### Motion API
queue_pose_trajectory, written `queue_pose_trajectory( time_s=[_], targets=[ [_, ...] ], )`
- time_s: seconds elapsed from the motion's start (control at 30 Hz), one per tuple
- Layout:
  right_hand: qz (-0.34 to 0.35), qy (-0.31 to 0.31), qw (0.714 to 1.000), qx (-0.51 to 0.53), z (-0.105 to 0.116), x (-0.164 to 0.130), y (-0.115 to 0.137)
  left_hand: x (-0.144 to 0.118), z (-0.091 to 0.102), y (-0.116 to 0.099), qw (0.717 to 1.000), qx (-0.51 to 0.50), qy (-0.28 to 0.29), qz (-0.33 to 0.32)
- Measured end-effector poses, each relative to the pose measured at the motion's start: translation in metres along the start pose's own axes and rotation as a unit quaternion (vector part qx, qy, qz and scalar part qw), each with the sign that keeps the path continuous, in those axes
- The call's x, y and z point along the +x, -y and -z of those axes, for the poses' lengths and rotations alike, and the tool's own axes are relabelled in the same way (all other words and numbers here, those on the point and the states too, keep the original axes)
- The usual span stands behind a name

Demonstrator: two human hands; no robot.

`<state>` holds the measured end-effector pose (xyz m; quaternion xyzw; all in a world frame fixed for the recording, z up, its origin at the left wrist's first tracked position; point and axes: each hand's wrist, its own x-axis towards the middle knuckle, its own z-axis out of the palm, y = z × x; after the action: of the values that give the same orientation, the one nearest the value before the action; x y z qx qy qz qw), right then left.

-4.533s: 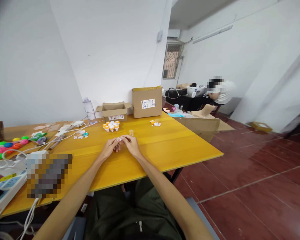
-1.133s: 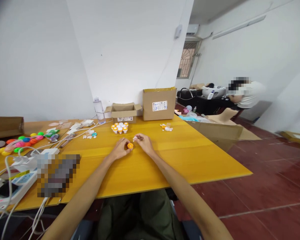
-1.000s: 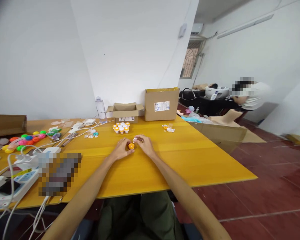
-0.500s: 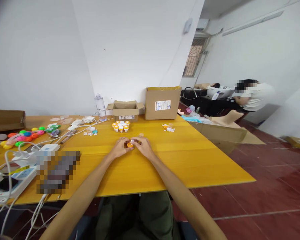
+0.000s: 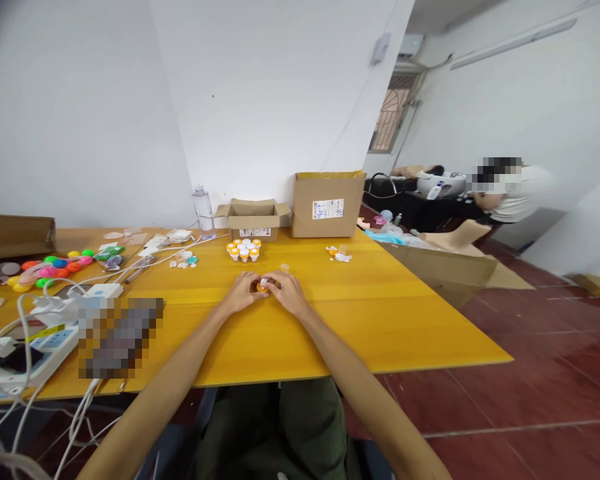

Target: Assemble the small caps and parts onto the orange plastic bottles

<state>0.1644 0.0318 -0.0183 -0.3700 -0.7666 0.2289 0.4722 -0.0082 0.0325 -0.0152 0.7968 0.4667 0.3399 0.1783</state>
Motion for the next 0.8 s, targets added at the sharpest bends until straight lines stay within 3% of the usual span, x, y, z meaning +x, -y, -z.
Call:
queue_pose_trajectory(
  time_s=[0.8],
  targets=[
    [0.084, 0.002, 0.995, -0.055, 0.0005, -0.0008, -0.0023, 0.0, 0.0022, -0.0037, 0.999, 0.049, 0.016, -0.005]
  ],
)
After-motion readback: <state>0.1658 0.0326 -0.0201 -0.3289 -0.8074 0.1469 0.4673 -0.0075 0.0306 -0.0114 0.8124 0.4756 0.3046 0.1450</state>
